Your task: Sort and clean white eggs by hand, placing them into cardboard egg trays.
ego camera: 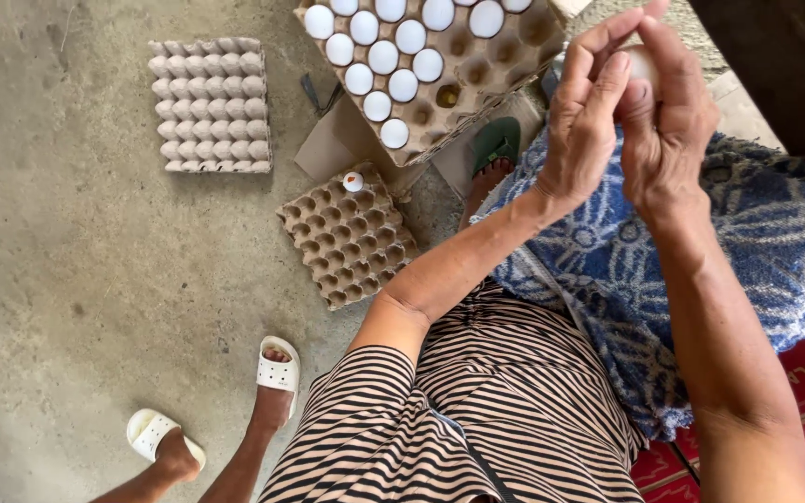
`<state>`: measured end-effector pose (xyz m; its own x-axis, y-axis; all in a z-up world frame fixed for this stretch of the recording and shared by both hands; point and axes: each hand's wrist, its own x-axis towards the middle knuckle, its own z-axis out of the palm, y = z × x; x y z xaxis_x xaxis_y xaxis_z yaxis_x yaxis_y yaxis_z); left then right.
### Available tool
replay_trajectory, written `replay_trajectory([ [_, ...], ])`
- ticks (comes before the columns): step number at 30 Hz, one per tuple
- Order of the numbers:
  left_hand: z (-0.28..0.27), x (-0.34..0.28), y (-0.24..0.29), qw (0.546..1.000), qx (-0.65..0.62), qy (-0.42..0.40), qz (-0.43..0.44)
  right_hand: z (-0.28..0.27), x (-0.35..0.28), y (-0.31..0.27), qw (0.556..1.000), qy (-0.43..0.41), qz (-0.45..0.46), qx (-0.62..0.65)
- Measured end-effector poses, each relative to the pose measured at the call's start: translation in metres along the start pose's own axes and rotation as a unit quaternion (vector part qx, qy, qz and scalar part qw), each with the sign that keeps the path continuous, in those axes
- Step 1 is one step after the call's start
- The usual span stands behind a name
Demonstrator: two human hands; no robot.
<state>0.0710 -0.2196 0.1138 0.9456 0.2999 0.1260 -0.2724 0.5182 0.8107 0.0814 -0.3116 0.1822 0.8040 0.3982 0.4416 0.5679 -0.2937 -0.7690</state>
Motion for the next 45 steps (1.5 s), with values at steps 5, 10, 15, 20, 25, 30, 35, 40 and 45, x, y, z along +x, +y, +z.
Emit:
replay_trajectory([
  [5,0.009,0.009,0.024,0.991,0.100,-0.092,0.010,-0.014,0.007,0.007,0.976,0.070,0.129,0.162],
  [10,0.016,0.026,0.045,0.983,0.170,-0.068,-0.014,-0.040,0.030,-0.005,0.939,0.030,0.201,0.277],
  [15,0.019,0.049,0.048,0.996,0.045,-0.071,-0.038,-0.062,0.044,-0.003,0.941,0.004,0.093,0.326],
  [20,0.036,0.063,0.052,0.985,0.110,-0.135,0.009,-0.071,0.039,0.034,0.937,0.062,0.058,0.339],
  [25,0.066,0.073,0.068,0.958,0.225,-0.180,-0.003,-0.078,0.030,0.052,0.839,0.122,0.080,0.524],
  [30,0.072,0.076,0.052,0.946,0.222,-0.234,0.006,-0.097,0.028,0.044,0.843,0.166,0.092,0.503],
  [35,0.091,0.070,0.045,0.953,0.163,-0.256,0.000,-0.109,0.021,0.051,0.852,0.188,0.063,0.485],
  [40,0.090,0.068,0.029,0.949,0.189,-0.229,0.105,-0.109,0.017,0.053,0.844,0.180,0.049,0.503],
  [45,0.086,0.066,0.030,0.952,0.176,-0.231,0.096,-0.109,0.019,0.047,0.773,0.165,0.103,0.604],
])
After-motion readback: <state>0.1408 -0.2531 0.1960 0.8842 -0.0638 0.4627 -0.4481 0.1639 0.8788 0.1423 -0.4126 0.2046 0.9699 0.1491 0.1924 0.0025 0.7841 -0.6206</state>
